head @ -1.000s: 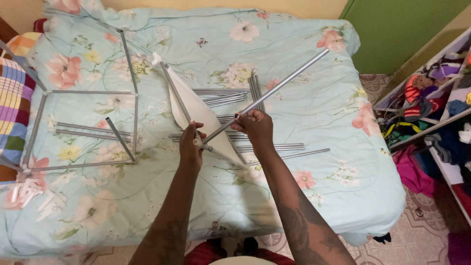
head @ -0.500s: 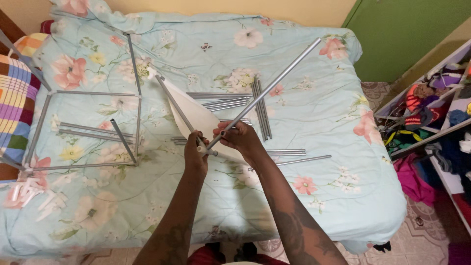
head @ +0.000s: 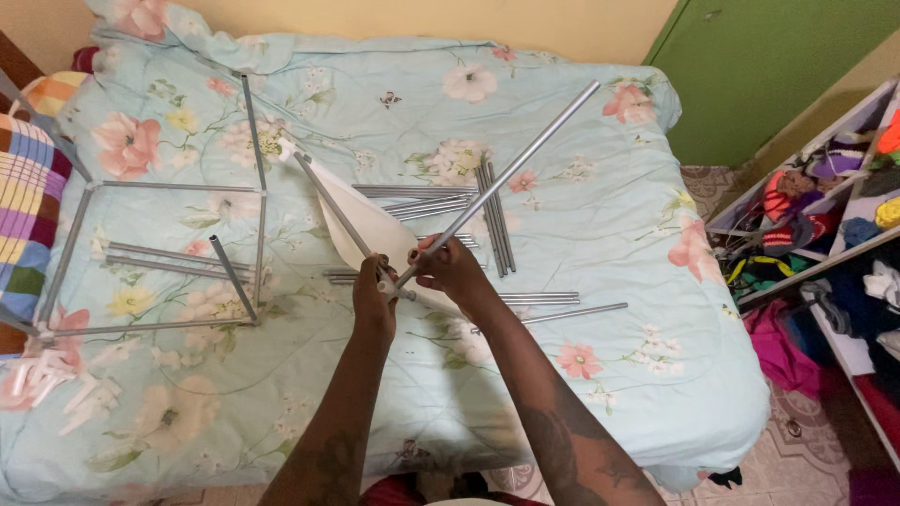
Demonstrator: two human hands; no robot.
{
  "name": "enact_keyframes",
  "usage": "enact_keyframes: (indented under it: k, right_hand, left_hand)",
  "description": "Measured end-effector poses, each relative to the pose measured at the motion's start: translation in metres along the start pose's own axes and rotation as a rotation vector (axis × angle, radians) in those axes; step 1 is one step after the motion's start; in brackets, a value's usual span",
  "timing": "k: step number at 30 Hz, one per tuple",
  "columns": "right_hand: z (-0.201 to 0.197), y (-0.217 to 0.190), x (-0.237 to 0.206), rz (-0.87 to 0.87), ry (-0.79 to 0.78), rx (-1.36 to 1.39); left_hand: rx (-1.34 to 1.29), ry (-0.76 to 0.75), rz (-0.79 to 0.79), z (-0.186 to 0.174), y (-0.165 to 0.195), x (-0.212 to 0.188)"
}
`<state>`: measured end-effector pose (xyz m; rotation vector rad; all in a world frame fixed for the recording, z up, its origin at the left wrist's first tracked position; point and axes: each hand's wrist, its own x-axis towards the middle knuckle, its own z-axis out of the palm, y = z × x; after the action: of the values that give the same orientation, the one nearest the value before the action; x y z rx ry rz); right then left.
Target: The person assembles a folding chair on a bed, fitting metal frame tubes into the fabric seat's corner pockets and attaching cross bars to build the frame, working piece by piece until the chair frame takes shape.
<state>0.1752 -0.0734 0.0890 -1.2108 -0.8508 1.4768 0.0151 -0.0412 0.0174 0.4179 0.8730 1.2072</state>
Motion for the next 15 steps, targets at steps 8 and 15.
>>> enact_keyframes:
  k: [8,15]
  right_hand:
    - [-0.024,-0.034,-0.013,-0.105,-0.090,0.199]
    - [-0.030,-0.011,-0.003,-0.128,0.127,0.144]
  left_hand:
    - [0.044,0.004,0.004,0.005,-0.001,0.002]
    - [0.084,0.033,-0.004,0.011,-0.011,0.007]
